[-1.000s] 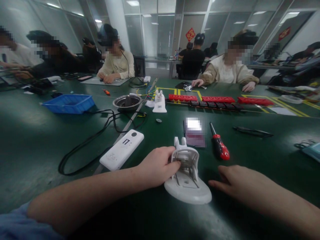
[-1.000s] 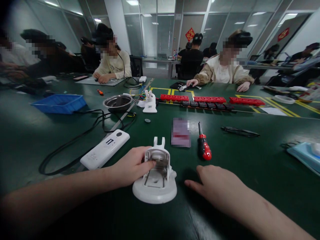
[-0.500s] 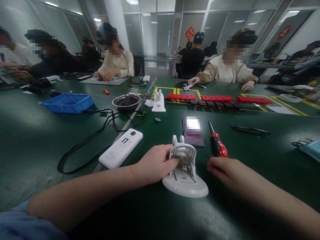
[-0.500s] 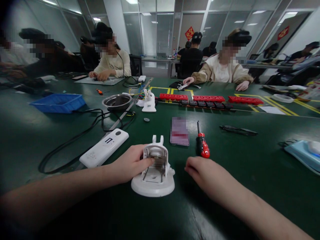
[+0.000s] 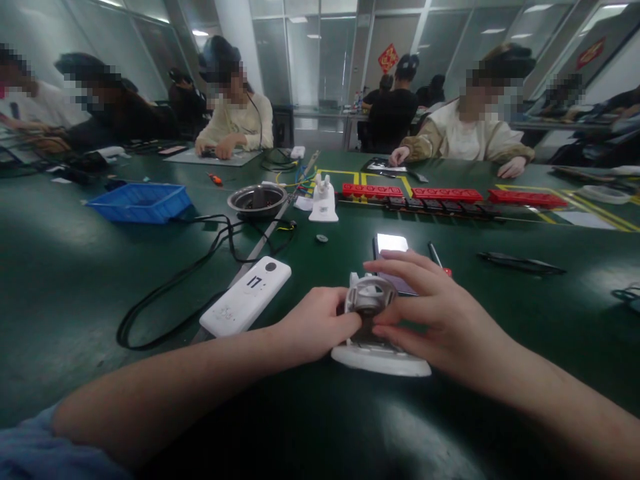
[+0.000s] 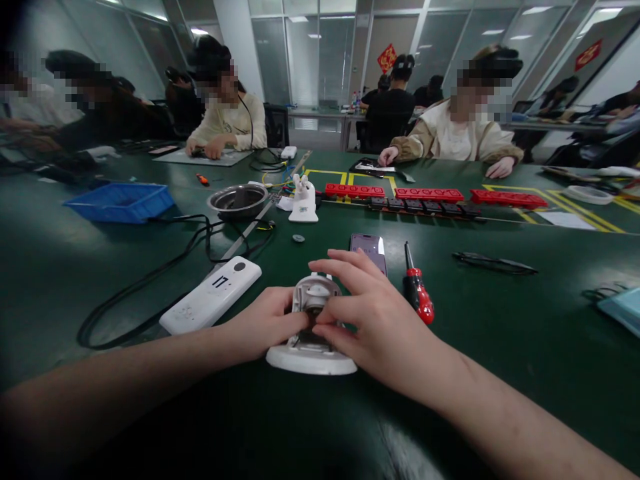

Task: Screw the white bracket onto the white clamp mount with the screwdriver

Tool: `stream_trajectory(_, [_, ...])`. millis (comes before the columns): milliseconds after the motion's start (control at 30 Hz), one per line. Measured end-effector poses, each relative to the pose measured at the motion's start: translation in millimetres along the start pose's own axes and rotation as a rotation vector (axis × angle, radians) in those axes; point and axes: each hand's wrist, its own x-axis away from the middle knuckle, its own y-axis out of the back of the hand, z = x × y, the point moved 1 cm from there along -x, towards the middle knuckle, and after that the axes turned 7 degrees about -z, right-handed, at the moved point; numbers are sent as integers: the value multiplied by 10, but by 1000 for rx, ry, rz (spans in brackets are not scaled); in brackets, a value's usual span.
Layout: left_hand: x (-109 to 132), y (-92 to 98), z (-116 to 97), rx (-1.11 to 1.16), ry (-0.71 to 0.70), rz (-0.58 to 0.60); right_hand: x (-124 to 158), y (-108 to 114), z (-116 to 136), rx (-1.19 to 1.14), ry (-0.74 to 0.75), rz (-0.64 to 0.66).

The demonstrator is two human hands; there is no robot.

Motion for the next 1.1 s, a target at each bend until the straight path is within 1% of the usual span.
stream_trajectory(167, [-5, -3, 14, 1, -24, -24, -17, -68, -31, 39, 68, 4])
stream_trajectory(333, [-4, 0, -2, 32, -22, -13, -40, -96, -10, 90, 126, 9])
stream_trajectory(433, [4, 0, -5, 38, -16, -14, -40, -97, 9, 130, 129, -3])
stream_trajectory(533, [-3, -12, 16, 79, 11, 1, -20, -105, 22, 172, 71, -67])
stream_trajectory(600, [-19, -27, 39, 149, 75, 18, -2, -117, 21, 198, 20, -93])
stream_trajectory(733, [-30, -66, 53, 370, 301, 120, 23, -151, -15, 143, -142, -22])
stream_trajectory(800, [-19, -80, 33, 450, 365, 146, 25, -165, -37, 78, -209, 9])
stream_trajectory(933, [1, -104, -2, 548, 388, 104, 16, -206, -77, -77, -285, 26])
stream_trajectory(1100, [-5, -135, 5, 600, 405, 45, 36, -289, -115, -246, -375, 47])
